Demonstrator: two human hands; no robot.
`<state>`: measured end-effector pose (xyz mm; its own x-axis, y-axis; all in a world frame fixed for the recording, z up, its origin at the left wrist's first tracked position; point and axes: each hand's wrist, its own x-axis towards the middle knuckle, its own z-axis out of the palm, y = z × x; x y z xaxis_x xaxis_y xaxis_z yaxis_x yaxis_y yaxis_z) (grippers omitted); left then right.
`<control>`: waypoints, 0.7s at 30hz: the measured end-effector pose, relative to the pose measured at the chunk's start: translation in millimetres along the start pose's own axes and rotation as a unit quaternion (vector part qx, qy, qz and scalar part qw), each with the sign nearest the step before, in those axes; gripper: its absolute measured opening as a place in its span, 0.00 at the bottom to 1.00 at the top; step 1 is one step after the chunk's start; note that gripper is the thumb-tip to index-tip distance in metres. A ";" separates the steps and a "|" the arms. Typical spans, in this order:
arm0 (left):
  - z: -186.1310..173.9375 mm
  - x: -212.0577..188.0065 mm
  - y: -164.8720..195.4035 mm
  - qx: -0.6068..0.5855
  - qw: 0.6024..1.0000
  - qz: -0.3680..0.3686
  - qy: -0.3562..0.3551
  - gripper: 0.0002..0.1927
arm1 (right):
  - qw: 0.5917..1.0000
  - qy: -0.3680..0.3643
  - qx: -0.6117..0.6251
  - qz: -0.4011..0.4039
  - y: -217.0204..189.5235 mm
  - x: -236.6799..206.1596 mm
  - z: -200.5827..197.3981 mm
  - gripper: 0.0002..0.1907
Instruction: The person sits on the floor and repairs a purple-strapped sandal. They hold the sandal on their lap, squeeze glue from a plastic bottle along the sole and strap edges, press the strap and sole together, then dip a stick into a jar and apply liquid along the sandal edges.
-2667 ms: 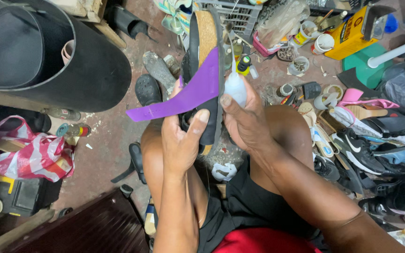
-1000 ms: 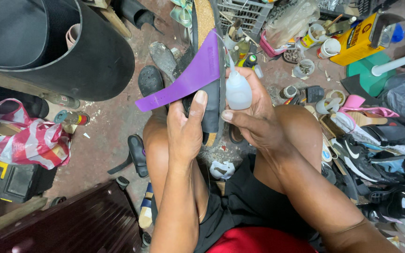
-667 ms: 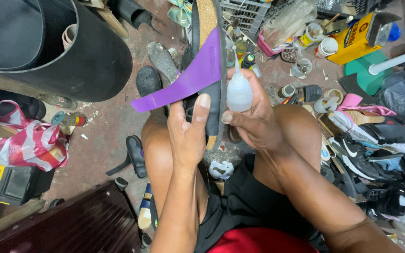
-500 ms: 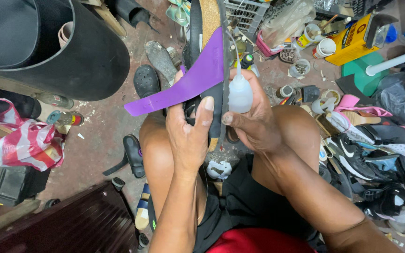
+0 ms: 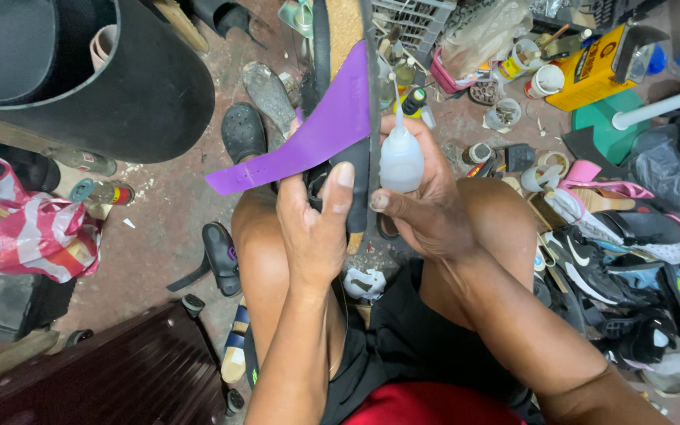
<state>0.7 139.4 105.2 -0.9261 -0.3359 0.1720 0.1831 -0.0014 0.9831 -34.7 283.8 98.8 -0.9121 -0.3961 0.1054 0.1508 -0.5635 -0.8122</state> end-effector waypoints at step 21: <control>2.8 10.8 -9.4 -0.075 0.996 -0.032 0.028 0.25 | 1.000 -0.010 0.016 0.000 1.0 -2.8 3.0 0.40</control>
<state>-11.9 138.5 97.9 -0.9183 -0.3826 0.1019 0.1757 -0.1631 0.9708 -30.9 282.2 99.4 -0.9048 -0.4095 0.1173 0.1625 -0.5864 -0.7935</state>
